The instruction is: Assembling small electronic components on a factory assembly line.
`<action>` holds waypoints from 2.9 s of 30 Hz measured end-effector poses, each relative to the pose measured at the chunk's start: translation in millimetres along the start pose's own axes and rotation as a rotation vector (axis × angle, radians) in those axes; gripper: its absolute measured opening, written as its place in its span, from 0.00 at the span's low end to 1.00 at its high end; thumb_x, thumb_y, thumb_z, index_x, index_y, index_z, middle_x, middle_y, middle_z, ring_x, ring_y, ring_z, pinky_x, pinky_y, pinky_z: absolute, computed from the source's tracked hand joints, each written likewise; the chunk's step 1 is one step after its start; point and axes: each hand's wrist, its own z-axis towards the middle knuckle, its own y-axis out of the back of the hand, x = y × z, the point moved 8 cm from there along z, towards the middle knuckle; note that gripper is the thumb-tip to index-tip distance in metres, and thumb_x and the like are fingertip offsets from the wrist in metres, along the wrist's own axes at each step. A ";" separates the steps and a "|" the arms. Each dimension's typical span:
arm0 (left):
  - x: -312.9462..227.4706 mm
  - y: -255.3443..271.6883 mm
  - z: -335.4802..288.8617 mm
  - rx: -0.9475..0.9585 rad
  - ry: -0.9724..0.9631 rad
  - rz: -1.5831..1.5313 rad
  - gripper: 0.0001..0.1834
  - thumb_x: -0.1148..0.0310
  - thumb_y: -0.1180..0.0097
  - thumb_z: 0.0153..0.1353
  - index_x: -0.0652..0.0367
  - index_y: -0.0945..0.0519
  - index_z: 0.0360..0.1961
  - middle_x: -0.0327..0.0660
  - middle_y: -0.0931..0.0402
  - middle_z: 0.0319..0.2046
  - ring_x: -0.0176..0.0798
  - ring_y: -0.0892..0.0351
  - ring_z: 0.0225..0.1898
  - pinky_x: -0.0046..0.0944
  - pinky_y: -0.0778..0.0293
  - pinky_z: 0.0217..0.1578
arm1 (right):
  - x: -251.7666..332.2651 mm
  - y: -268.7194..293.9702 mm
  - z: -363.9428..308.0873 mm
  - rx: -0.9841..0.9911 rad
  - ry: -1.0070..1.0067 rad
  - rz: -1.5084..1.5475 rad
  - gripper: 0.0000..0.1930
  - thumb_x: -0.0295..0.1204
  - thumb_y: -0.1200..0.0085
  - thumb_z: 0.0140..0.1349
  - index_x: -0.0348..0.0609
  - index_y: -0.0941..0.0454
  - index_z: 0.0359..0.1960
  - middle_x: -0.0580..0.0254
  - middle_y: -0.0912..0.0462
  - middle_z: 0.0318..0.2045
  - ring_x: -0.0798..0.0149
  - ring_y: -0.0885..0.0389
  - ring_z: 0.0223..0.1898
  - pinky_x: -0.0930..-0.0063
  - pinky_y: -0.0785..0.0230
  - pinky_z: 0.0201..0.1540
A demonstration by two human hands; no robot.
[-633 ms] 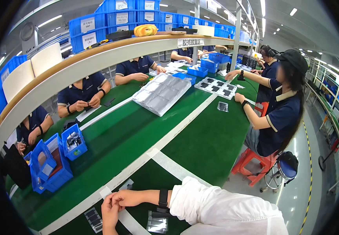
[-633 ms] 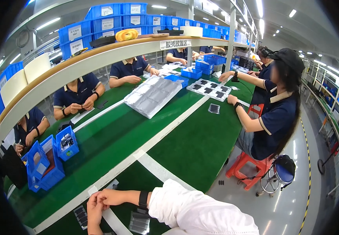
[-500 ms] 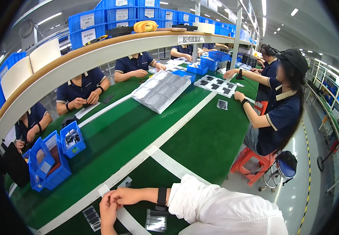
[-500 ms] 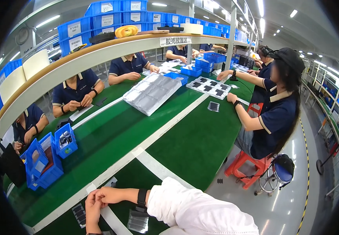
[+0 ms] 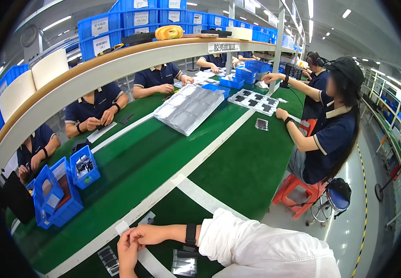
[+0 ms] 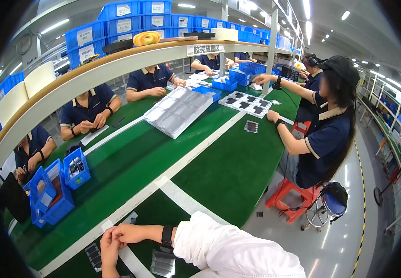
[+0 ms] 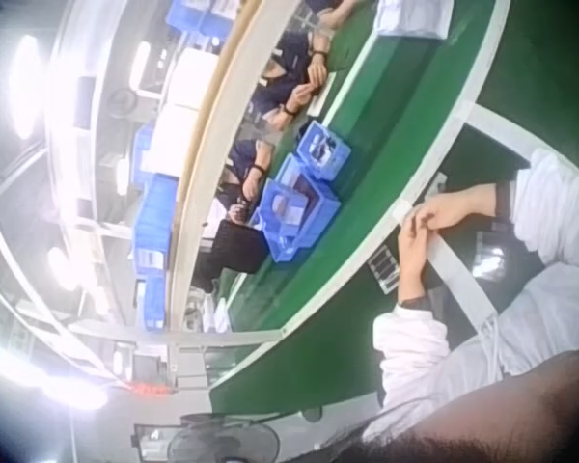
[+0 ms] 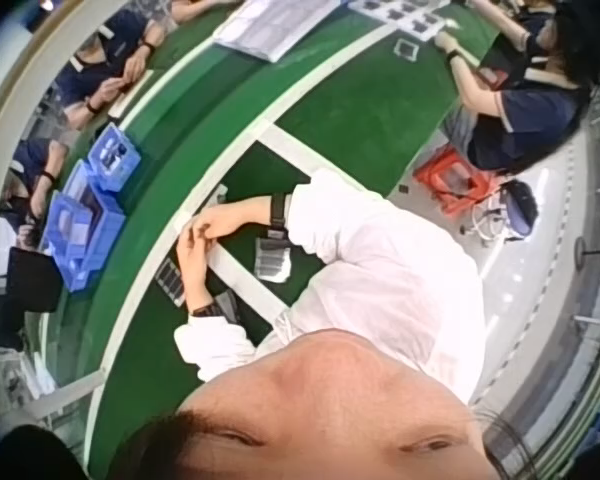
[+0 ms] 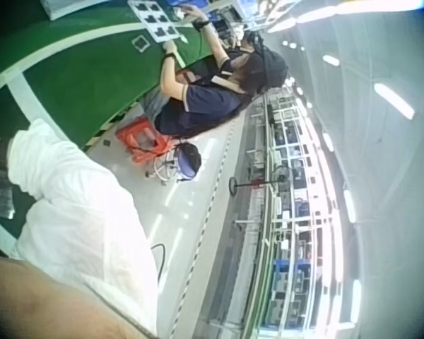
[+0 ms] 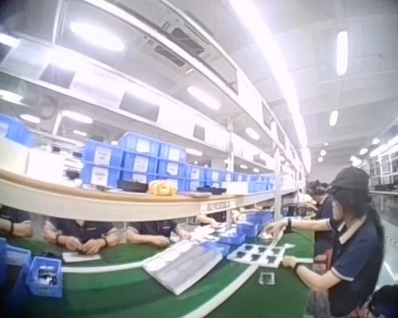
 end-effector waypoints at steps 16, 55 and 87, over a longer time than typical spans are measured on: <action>6.4 5.6 3.3 -0.006 -0.059 0.066 0.15 0.84 0.62 0.51 0.66 0.33 0.42 0.39 0.29 0.32 0.27 0.31 0.29 0.24 0.35 0.27 | -1.5 0.3 0.3 0.011 -0.004 -0.009 0.08 0.16 0.62 0.48 0.35 0.29 0.27 0.62 0.27 0.24 0.71 0.26 0.27 0.79 0.32 0.32; -1.4 -4.3 -1.5 -0.036 0.040 -0.055 0.19 0.85 0.65 0.44 0.66 0.31 0.40 0.41 0.29 0.32 0.30 0.29 0.32 0.26 0.33 0.31 | -1.0 2.0 -0.2 -0.034 0.031 -0.027 0.07 0.16 0.62 0.48 0.35 0.30 0.25 0.61 0.27 0.22 0.71 0.26 0.25 0.79 0.32 0.29; -4.5 -3.7 14.0 0.093 -0.114 0.190 0.20 0.81 0.62 0.47 0.64 0.32 0.45 0.40 0.30 0.38 0.32 0.30 0.38 0.30 0.33 0.40 | 10.3 17.1 -3.2 -0.037 0.079 -0.129 0.07 0.22 0.54 0.46 0.36 0.27 0.28 0.62 0.24 0.24 0.73 0.28 0.28 0.77 0.34 0.32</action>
